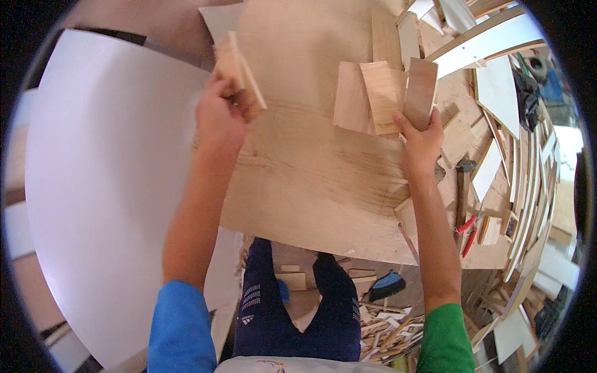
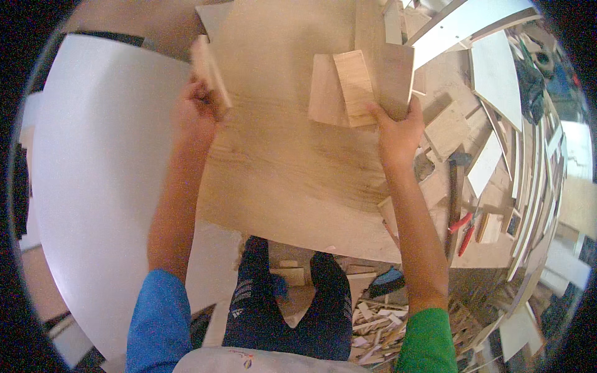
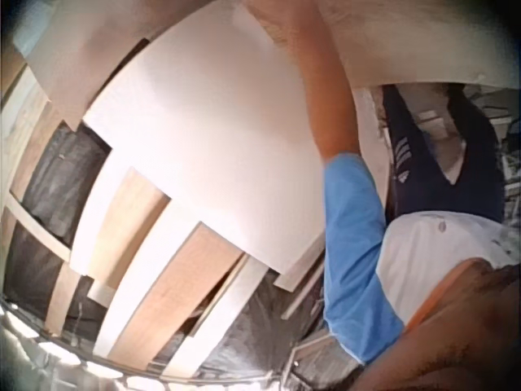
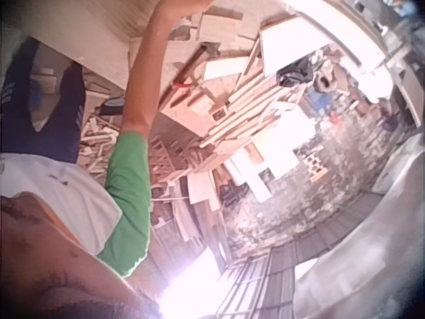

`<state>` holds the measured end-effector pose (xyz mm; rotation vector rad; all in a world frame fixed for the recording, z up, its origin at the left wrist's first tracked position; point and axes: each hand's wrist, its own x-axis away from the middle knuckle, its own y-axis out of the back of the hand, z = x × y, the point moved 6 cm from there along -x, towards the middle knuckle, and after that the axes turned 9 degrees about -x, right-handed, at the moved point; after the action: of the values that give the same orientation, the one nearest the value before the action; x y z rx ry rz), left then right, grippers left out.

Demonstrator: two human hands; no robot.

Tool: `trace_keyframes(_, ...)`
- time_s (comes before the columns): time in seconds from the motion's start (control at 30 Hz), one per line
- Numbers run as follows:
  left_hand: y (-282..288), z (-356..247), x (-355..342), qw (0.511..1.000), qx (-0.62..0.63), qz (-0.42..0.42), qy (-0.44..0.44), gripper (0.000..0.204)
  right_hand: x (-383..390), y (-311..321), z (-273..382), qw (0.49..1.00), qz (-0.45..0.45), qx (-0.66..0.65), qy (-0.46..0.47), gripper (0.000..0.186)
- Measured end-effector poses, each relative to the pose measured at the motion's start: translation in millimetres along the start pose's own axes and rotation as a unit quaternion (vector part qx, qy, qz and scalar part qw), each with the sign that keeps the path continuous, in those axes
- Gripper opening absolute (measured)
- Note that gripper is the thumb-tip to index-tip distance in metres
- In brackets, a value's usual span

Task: The person constructs a small wooden box by sanding several wooden pieces with sandpaper, then assembling them together by hand.

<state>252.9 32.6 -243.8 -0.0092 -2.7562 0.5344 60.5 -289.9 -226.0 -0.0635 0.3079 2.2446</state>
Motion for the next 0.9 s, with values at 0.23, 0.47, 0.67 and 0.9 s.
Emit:
trace_keyframes(0.23, 79.1, 9.7, 114.5, 0.982, 0.072, -0.145, -0.097, 0.051, 6.2, 28.2, -37.1, 0.999, 0.034, -0.039, -0.004, 0.045)
trace_keyframes(0.47, 127.1, 13.6, 169.7, 0.958, 0.075, -0.243, -0.129, 0.055, 10.3, 24.2, -27.9, 0.996, 0.058, -0.067, -0.017, 0.051)
trace_keyframes(0.67, 147.4, 34.1, 203.1, 0.953, 0.083, -0.266, -0.122, 0.052, 25.8, 23.1, -39.7, 0.993, 0.080, -0.069, -0.044, 0.048)
trace_keyframes(0.9, 147.4, 66.7, 233.4, 0.937, 0.079, -0.324, -0.108, 0.052, 33.9, 18.1, -31.1, 0.982, 0.062, -0.162, -0.078, 0.052)
